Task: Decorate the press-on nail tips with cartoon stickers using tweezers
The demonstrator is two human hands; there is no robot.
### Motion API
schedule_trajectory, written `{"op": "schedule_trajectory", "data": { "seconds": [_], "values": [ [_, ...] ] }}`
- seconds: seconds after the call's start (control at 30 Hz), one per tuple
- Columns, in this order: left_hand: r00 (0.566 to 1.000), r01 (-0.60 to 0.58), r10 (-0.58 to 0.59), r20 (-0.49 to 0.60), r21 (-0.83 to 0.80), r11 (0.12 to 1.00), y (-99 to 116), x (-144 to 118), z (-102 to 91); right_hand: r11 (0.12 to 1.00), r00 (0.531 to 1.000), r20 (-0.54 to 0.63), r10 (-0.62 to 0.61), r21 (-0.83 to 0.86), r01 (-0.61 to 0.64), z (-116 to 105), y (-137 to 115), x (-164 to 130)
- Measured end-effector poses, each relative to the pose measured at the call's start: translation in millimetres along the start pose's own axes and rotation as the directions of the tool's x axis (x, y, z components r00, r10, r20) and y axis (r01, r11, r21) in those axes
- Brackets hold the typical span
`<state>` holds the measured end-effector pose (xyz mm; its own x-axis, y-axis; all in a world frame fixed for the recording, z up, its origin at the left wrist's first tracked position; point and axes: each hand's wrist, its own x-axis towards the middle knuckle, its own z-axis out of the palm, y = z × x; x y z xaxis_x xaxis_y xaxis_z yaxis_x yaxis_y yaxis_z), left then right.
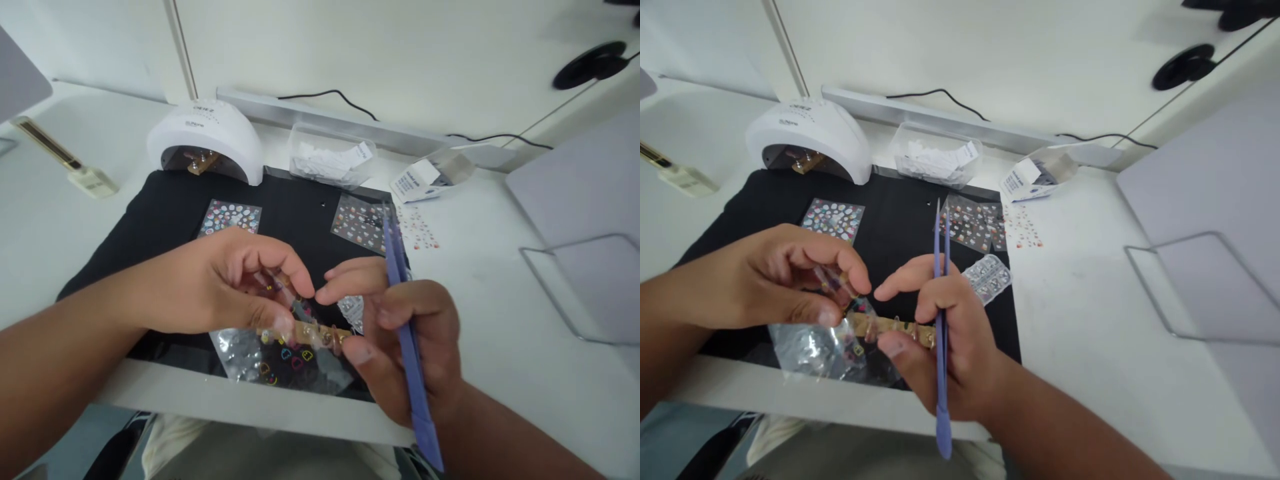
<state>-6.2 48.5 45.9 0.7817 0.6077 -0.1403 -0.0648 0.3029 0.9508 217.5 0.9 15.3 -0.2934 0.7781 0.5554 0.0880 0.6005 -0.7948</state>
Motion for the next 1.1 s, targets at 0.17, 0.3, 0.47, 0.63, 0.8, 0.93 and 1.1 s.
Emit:
{"op": "schedule_trajectory", "data": {
  "seconds": [0.17,0.3,0.47,0.63,0.8,0.93,1.1],
  "values": [
    [1.0,0.011,-0.011,0.014,0.008,1.0,-2.9,1.6,2.5,0.976,0.979,0.096,0.181,0.102,-0.191,2.3,-10.5,3.1],
    [1.0,0.014,-0.014,0.005,0.0,1.0,-1.3,5.1,3.3,0.929,0.946,0.091,0.311,0.181,-0.323,6.1,-13.4,3.4],
    [0.996,-0.087,0.088,-0.006,0.052,0.995,-3.1,3.8,1.2,0.832,0.886,0.054,0.461,0.321,-0.452,7.7,-15.0,0.6],
    [0.941,-0.307,0.331,-0.068,0.237,0.922,-8.7,-2.3,0.0,0.853,0.879,-0.131,0.458,0.344,-0.393,6.3,-15.9,-0.6],
    [0.916,-0.356,0.391,-0.088,0.269,0.895,-12.8,-3.8,2.8,0.912,0.892,-0.251,0.376,0.272,-0.308,6.7,-15.4,-0.4],
    [0.919,-0.33,0.379,-0.107,0.317,0.889,-13.8,-2.9,6.8,0.915,0.906,-0.221,0.362,0.271,-0.299,5.5,-14.6,0.8],
    [0.96,-0.216,0.264,-0.09,0.36,0.908,-12.2,-3.4,12.1,0.901,0.913,-0.131,0.386,0.265,-0.343,2.9,-15.1,1.4]
  ]
}}
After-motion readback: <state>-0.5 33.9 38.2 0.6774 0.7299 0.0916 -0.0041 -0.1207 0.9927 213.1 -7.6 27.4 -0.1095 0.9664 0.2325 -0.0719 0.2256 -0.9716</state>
